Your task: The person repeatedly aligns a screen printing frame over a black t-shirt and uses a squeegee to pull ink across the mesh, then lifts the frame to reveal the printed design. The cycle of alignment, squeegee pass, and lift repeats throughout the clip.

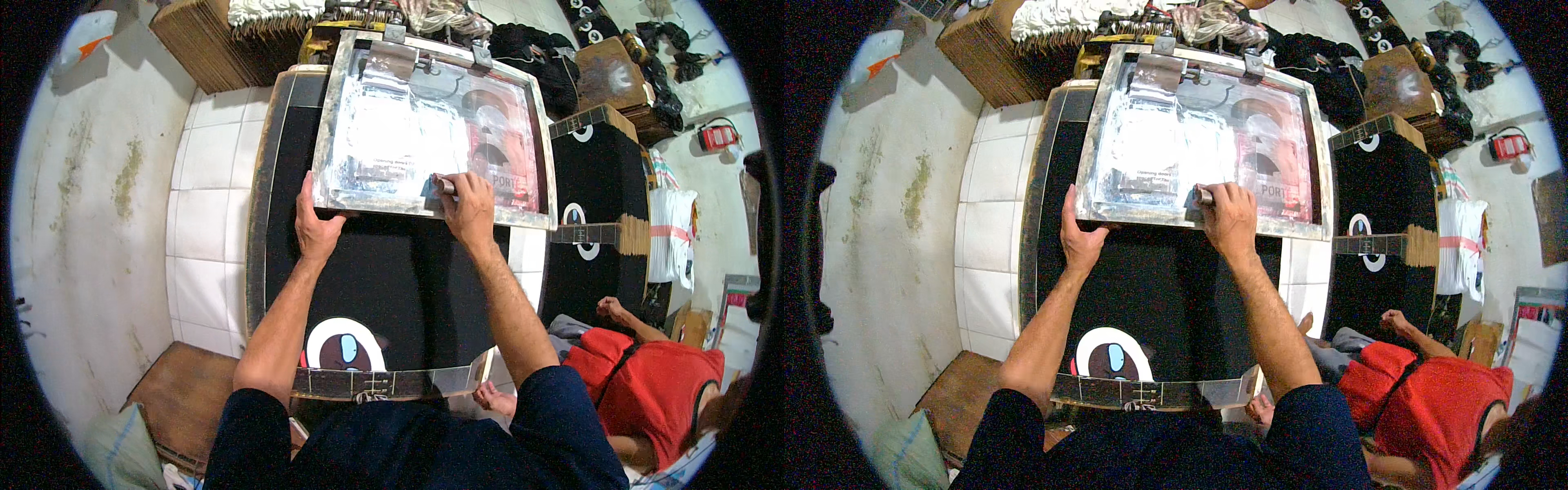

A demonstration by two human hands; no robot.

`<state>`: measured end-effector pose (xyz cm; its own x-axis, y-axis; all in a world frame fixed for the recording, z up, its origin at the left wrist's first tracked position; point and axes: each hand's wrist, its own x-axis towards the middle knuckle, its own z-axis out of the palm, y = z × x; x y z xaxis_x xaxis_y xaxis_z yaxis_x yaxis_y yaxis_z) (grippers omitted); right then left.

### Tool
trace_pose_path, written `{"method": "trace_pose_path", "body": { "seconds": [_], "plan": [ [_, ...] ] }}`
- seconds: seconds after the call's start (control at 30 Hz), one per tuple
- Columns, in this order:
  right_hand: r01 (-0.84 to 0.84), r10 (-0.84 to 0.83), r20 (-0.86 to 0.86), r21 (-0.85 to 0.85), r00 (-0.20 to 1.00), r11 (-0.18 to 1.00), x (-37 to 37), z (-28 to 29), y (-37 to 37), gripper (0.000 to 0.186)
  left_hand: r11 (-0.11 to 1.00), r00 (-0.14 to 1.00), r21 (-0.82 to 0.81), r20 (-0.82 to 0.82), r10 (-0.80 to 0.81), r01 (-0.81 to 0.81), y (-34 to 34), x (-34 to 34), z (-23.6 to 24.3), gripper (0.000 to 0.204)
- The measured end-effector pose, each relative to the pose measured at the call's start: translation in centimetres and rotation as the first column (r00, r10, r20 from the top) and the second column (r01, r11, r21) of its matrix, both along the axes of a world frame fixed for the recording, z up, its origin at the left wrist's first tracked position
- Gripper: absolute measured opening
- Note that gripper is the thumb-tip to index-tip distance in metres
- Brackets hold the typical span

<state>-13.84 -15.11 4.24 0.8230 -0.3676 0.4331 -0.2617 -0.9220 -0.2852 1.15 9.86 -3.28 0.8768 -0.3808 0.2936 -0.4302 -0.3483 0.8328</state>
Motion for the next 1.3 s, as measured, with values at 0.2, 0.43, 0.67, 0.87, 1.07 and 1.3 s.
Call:
{"method": "trace_pose_path", "body": {
  "seconds": [0.2,0.43,0.67,0.87,1.07,1.3],
  "plan": [
    [0.153,-0.082,0.281,-0.244,0.956,0.958,3.8,11.8,-2.6,0.029,0.933,1.000,-0.360,0.022,0.023,-0.014,-3.3,3.0,13.3,0.109],
    [0.321,-0.299,0.129,-0.212,0.945,0.923,10.1,24.2,-8.7,0.058,0.191,0.434,-0.969,-0.105,-0.895,0.160,0.4,-6.1,28.7,0.065],
    [0.354,-0.357,0.028,-0.227,0.934,0.907,12.3,28.8,-10.9,0.069,-0.442,0.091,-0.613,0.517,-0.851,-0.655,9.1,-19.0,40.8,0.078],
    [0.387,-0.397,0.008,-0.243,0.918,0.890,13.7,30.2,-12.2,0.064,-0.542,0.069,-0.633,0.614,-0.787,-0.552,10.2,-19.0,38.8,0.078],
    [0.354,-0.347,0.074,-0.244,0.935,0.903,14.4,30.0,-13.3,0.069,-0.712,0.323,-0.632,0.635,-0.702,-0.306,10.9,-18.5,40.0,0.074],
    [0.340,-0.339,0.032,-0.161,0.940,0.926,13.8,29.5,-13.7,0.065,-0.713,0.346,-0.653,0.627,-0.698,-0.256,11.4,-16.2,42.1,0.068]
  ]
}}
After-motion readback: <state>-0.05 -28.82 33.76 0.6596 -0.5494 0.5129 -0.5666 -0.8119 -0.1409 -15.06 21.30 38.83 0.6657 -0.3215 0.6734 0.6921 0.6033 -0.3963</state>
